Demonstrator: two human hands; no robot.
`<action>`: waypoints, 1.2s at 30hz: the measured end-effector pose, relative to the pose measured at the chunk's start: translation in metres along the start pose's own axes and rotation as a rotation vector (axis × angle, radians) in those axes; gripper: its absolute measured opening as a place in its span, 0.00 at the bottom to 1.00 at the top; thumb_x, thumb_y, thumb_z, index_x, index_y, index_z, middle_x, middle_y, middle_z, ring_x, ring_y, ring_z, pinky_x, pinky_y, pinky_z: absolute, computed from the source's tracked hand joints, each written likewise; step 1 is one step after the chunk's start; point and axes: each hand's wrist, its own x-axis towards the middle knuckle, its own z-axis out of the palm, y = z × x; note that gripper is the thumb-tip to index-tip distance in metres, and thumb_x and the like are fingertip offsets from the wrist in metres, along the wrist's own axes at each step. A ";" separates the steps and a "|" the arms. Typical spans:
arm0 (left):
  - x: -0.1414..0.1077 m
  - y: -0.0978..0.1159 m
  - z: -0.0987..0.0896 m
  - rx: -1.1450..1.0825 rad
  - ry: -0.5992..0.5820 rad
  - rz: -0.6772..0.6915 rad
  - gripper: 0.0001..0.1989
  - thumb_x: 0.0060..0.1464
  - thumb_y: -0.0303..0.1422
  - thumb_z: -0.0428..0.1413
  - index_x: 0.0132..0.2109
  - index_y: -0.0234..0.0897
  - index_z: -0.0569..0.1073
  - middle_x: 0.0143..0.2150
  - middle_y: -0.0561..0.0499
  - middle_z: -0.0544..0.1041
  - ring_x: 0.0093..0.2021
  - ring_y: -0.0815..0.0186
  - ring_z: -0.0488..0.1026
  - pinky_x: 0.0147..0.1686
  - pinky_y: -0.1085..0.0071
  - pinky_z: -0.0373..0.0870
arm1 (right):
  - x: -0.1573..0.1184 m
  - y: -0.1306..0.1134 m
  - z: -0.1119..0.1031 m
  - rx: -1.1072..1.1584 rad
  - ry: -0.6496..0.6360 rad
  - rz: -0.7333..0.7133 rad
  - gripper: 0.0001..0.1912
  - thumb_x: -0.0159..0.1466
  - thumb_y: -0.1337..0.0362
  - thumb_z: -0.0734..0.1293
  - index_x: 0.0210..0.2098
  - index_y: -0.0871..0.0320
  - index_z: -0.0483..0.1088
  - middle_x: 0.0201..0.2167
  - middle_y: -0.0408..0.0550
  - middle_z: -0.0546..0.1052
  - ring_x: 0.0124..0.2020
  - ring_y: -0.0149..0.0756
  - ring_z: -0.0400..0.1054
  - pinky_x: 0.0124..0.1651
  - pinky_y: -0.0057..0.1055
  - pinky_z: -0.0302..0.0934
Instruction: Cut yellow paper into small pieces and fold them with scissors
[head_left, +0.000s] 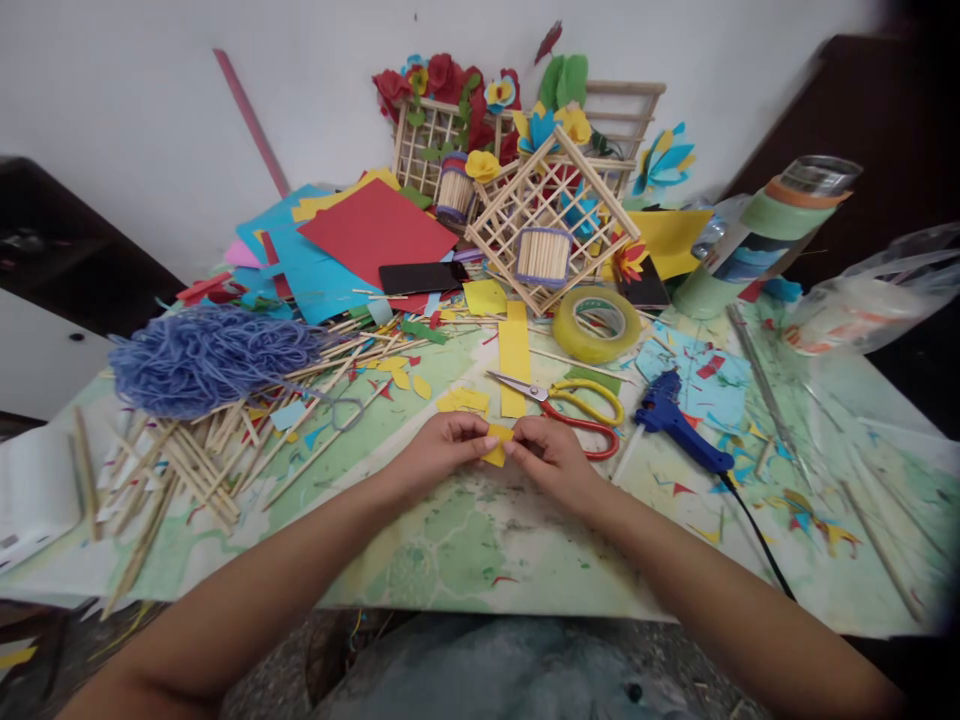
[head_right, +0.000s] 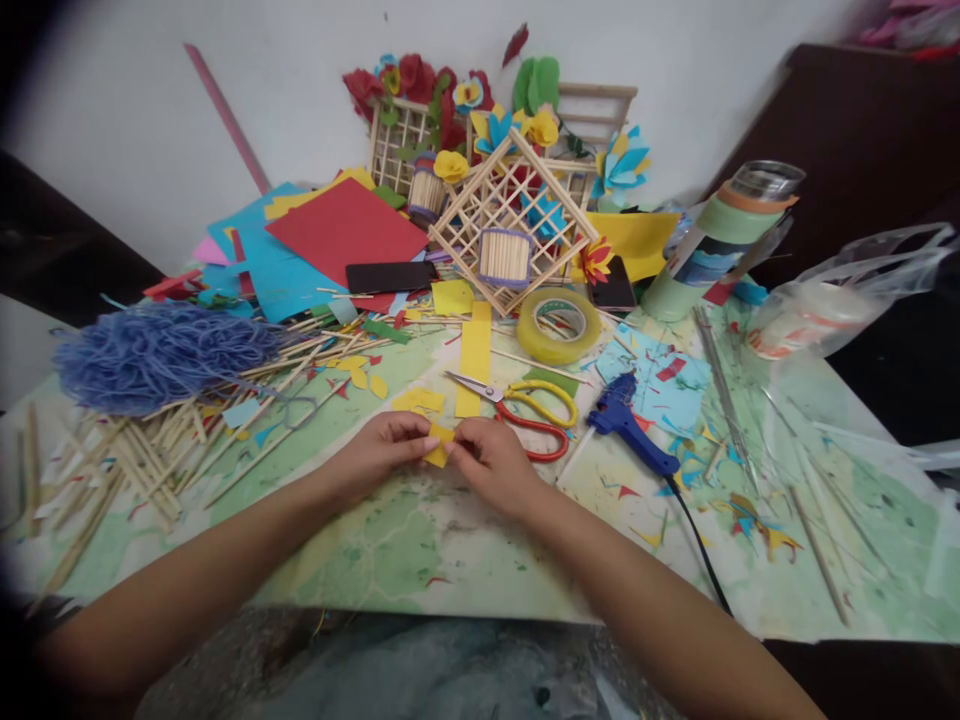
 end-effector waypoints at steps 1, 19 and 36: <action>0.000 0.000 0.000 -0.001 -0.010 -0.017 0.12 0.43 0.38 0.62 0.30 0.33 0.73 0.26 0.53 0.72 0.25 0.73 0.68 0.28 0.75 0.66 | 0.000 0.001 0.000 0.011 0.002 -0.002 0.14 0.61 0.62 0.60 0.20 0.58 0.60 0.18 0.39 0.61 0.22 0.28 0.55 0.26 0.26 0.48; -0.001 0.001 -0.001 0.261 0.010 0.111 0.15 0.48 0.38 0.58 0.41 0.35 0.75 0.27 0.50 0.75 0.27 0.68 0.70 0.28 0.73 0.64 | -0.001 0.013 -0.001 0.493 0.302 0.204 0.11 0.59 0.57 0.64 0.28 0.57 0.63 0.23 0.40 0.64 0.24 0.28 0.56 0.27 0.26 0.53; 0.002 0.002 0.001 0.027 0.093 0.122 0.13 0.41 0.36 0.63 0.33 0.33 0.71 0.29 0.52 0.75 0.29 0.69 0.73 0.34 0.72 0.68 | 0.002 0.007 0.000 0.396 0.154 0.181 0.10 0.57 0.58 0.64 0.26 0.57 0.62 0.22 0.41 0.64 0.24 0.29 0.57 0.27 0.26 0.53</action>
